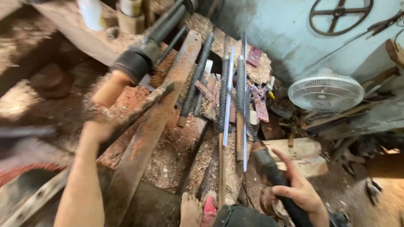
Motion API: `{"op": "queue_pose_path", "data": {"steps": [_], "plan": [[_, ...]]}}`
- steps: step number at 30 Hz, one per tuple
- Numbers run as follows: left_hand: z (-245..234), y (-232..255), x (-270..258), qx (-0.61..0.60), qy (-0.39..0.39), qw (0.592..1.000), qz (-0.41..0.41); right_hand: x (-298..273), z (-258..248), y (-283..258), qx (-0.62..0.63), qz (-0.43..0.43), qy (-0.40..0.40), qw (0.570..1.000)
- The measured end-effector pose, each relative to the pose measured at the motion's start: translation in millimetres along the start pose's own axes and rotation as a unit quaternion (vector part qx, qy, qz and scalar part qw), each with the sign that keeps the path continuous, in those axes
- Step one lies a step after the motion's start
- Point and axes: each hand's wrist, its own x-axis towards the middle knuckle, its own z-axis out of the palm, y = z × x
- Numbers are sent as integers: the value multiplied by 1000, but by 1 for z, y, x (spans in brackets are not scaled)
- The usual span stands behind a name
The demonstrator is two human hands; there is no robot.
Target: Shaping a wooden workpiece on a lathe using a woodturning chisel to create a contoured profile.
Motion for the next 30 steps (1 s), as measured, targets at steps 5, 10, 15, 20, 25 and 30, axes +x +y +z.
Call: {"op": "queue_pose_path", "data": {"steps": [5,10,15,20,25,30], "plan": [[-45,1,-150,286,12,954,-93,-73,-38,42,-45,-27,106,993],[-31,-111,-200,425,306,849,68,-123,-38,35,-78,5,179,981],[-31,-133,-255,325,303,883,153,-142,-29,21,-47,-33,186,981],[68,-74,-367,289,100,950,67,-115,-37,31,111,-108,-41,987],[227,-57,-342,31,165,900,402,-53,-24,26,113,-126,-214,962],[272,-43,-246,295,-154,928,167,-2,-37,43,0,-99,-183,978]]}}
